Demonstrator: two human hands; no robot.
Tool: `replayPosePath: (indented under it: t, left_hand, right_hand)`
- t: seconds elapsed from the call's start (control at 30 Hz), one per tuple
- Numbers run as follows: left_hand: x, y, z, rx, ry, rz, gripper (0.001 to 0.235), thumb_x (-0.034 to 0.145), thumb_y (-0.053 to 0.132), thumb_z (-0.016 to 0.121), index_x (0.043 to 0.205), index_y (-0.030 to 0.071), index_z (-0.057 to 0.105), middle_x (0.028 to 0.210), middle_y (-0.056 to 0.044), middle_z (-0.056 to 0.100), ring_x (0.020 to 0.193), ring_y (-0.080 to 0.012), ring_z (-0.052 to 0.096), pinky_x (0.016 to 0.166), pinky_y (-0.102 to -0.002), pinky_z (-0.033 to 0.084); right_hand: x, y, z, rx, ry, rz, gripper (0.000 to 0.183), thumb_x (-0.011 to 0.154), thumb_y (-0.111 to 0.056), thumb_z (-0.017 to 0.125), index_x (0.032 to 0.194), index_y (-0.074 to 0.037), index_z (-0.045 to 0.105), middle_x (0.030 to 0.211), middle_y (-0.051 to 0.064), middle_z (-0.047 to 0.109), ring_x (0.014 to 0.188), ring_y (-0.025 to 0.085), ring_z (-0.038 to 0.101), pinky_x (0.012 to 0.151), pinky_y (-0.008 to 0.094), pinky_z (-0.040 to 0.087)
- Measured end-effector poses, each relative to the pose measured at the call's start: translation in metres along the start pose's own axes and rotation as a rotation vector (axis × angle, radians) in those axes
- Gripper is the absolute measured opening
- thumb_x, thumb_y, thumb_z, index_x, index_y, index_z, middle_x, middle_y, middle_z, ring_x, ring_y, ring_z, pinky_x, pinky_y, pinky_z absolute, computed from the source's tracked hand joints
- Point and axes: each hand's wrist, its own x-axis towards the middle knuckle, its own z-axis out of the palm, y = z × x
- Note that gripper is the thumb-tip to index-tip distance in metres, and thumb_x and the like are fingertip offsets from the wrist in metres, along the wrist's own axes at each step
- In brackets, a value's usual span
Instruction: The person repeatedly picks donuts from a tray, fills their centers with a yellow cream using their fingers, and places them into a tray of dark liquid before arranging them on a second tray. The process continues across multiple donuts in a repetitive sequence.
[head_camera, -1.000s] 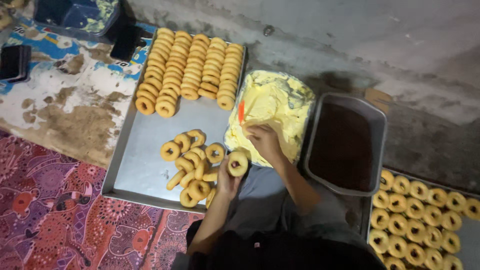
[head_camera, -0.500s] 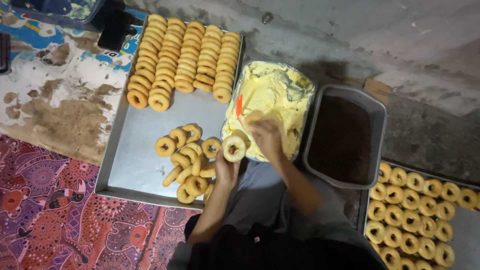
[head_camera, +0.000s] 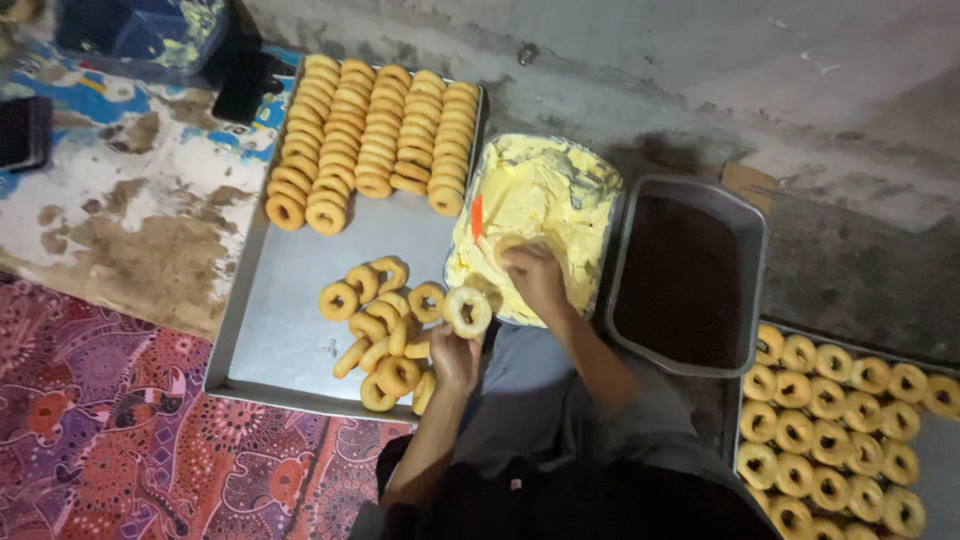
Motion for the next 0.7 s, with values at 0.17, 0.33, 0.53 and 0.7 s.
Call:
replayPosePath:
  t: [0.17, 0.33, 0.53, 0.7]
  left_hand:
    - [-0.008, 0.001, 0.010, 0.040, -0.016, -0.036, 0.048, 0.109, 0.035, 0.039, 0.137, -0.002, 0.052, 0.132, -0.017, 0.062, 0.121, -0.0281, 0.061, 0.105, -0.043, 0.049]
    - [-0.010, -0.035, 0.005, 0.091, -0.030, -0.025, 0.048, 0.108, 0.033, 0.039, 0.138, -0.003, 0.052, 0.135, -0.015, 0.061, 0.124, -0.0267, 0.061, 0.107, -0.042, 0.050]
    - [-0.013, -0.128, 0.002, 0.088, -0.202, -0.328, 0.046, 0.109, 0.031, 0.048, 0.140, -0.001, 0.052, 0.131, -0.013, 0.062, 0.118, -0.0248, 0.061, 0.100, -0.040, 0.050]
    - [0.013, -0.206, 0.040, 0.472, -0.286, -0.445, 0.036, 0.105, 0.028, 0.055, 0.130, 0.002, 0.058, 0.117, -0.013, 0.055, 0.108, -0.0236, 0.052, 0.095, -0.039, 0.045]
  right_hand:
    - [-0.045, -0.030, 0.000, 0.209, -0.131, -0.252, 0.030, 0.074, -0.001, 0.081, 0.103, -0.008, 0.077, 0.104, 0.011, 0.073, 0.104, 0.030, 0.069, 0.094, 0.042, 0.056]
    - [-0.058, -0.031, -0.043, 0.078, 0.102, 0.051, 0.033, 0.078, 0.001, 0.080, 0.109, -0.006, 0.076, 0.109, 0.011, 0.076, 0.101, 0.030, 0.071, 0.087, 0.040, 0.058]
    - [-0.108, 0.048, -0.108, -0.023, 0.202, 0.118, 0.023, 0.082, -0.012, 0.080, 0.104, -0.007, 0.076, 0.103, 0.012, 0.075, 0.092, 0.031, 0.071, 0.080, 0.040, 0.057]
    - [-0.136, 0.174, -0.176, -0.690, 0.201, 0.389, 0.013, 0.095, -0.017, 0.076, 0.103, -0.008, 0.073, 0.091, 0.015, 0.069, 0.088, 0.036, 0.066, 0.079, 0.047, 0.054]
